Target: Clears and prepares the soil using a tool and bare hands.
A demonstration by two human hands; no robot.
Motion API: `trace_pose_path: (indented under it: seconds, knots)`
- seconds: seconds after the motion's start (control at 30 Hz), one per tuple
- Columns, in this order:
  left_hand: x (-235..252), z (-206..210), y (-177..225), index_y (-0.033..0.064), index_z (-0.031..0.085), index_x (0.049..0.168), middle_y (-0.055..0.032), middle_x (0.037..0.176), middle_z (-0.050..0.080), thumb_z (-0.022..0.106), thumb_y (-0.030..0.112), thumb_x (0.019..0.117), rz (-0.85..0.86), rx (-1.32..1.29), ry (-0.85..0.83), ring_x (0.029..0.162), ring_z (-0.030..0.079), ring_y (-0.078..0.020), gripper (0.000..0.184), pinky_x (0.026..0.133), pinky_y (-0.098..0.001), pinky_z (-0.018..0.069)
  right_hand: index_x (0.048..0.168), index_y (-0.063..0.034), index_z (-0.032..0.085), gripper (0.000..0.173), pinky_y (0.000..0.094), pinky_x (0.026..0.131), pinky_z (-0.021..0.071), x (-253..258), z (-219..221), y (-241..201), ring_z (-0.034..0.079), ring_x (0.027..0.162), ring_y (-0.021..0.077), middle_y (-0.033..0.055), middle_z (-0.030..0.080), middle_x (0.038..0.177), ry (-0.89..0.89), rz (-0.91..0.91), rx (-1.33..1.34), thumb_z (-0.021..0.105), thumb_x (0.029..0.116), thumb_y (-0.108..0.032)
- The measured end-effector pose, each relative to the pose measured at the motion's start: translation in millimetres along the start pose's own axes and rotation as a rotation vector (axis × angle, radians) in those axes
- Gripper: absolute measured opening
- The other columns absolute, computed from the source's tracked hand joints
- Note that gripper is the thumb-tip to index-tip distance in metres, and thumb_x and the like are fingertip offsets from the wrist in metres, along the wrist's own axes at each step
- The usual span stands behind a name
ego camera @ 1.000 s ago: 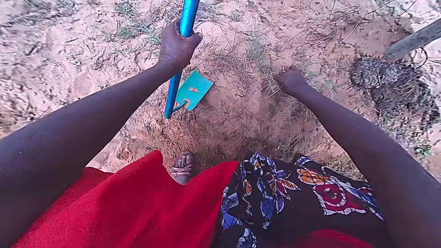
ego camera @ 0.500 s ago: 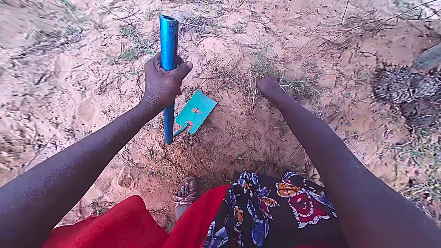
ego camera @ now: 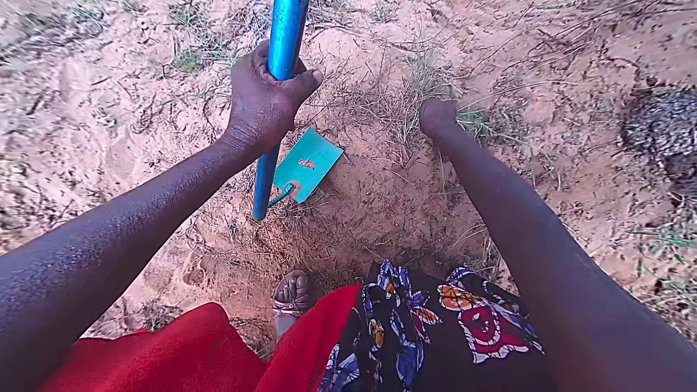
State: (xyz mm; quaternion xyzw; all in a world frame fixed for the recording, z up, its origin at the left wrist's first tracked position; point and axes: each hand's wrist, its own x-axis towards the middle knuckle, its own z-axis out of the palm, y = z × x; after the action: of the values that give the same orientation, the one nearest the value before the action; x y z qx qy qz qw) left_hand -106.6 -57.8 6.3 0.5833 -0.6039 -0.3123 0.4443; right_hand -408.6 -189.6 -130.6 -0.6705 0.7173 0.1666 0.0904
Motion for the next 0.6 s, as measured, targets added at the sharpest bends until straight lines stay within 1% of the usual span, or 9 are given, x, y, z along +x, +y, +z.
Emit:
trace_pose_path:
  seconds: [0.03,0.1,0.2,0.27,0.4,0.47,0.53,0.6]
  knots:
    - [1.1,1.5,0.4,0.0182,0.058,0.094,0.0141,0.062,0.052,0.07,0.022,0.0919,0.003,0.006,0.001,0.042,0.049,0.0017,0.013,0.04,-0.0179,0.0457,0.12,0.0106,0.062,0.028,0.0728,0.085,0.0488,0.2,1.4,0.8,0.063,0.114,0.055,0.0351,0.064,0.123,0.004,-0.003,-0.007,0.059,0.0974,-0.006]
    - [4.0,3.5,0.5,0.0184,0.058,0.092,0.0136,0.061,0.052,0.07,0.022,0.0919,0.011,0.016,0.004,0.042,0.048,0.0009,0.013,0.039,-0.0185,0.0447,0.119,0.0094,0.063,0.026,0.072,0.086,0.0489,-0.5,4.3,0.2,0.063,0.115,0.0537,0.0338,0.065,0.123,0.014,0.0,-0.025,0.057,0.0988,-0.005]
    - [7.7,3.6,0.1,0.0172,0.057,0.094,0.013,0.064,0.053,0.07,0.022,0.0913,0.0,0.027,0.021,0.043,0.049,0.0008,0.014,0.041,-0.019,0.0457,0.115,0.0113,0.065,0.024,0.0705,0.087,0.0496,-7.6,5.8,-8.5,0.063,0.114,0.0528,0.0339,0.065,0.121,-0.016,-0.003,-0.057,0.055,0.1,-0.005]
    - [10.9,4.1,-0.3,0.0174,0.056,0.094,0.0122,0.064,0.052,0.069,0.023,0.0906,-0.002,0.034,0.029,0.044,0.049,0.0003,0.015,0.041,-0.0198,0.046,0.11,0.0109,0.066,0.022,0.0681,0.086,0.0509,-14.3,4.1,-12.5,0.064,0.114,0.0508,0.0323,0.066,0.12,-0.028,0.006,-0.053,0.055,0.1001,-0.004]
    - [17.9,3.1,-0.9,0.0154,0.057,0.097,0.0092,0.068,0.053,0.069,0.025,0.0915,-0.035,0.072,0.035,0.045,0.048,-0.0019,0.016,0.042,-0.0217,0.0458,0.115,0.0113,0.065,0.026,0.07,0.089,0.0492,-23.9,8.5,-11.3,0.063,0.117,0.0519,0.0333,0.064,0.125,-0.019,0.009,-0.003,0.052,0.1021,-0.007]
    - [19.3,3.7,2.4,0.0136,0.057,0.099,0.0073,0.07,0.053,0.069,0.025,0.0926,-0.056,0.092,0.037,0.047,0.049,-0.003,0.018,0.045,-0.0231,0.0462,0.115,0.0103,0.066,0.026,0.07,0.089,0.0495,-28.8,7.8,-6.8,0.063,0.117,0.052,0.0331,0.064,0.125,-0.018,-0.012,0.018,0.054,0.1017,-0.008]
    - [20.7,3.4,3.0,0.0128,0.057,0.099,0.007,0.071,0.053,0.068,0.024,0.0923,-0.043,0.096,0.039,0.047,0.048,-0.0028,0.017,0.045,-0.0228,0.0461,0.114,0.009,0.066,0.024,0.0708,0.089,0.0494,-33.5,3.7,-1.8,0.062,0.118,0.0522,0.0334,0.064,0.125,-0.04,-0.066,0.001,0.058,0.1,-0.008]
    - [22.6,1.9,1.5,0.0123,0.058,0.1,0.0069,0.071,0.053,0.068,0.025,0.0926,-0.039,0.101,0.038,0.047,0.048,-0.0029,0.019,0.045,-0.023,0.0459,0.109,0.0088,0.067,0.023,0.0718,0.087,0.0492,-37.4,2.9,4.4,0.063,0.115,0.0529,0.034,0.065,0.12,-0.072,-0.137,-0.036,0.06,0.0982,-0.01]
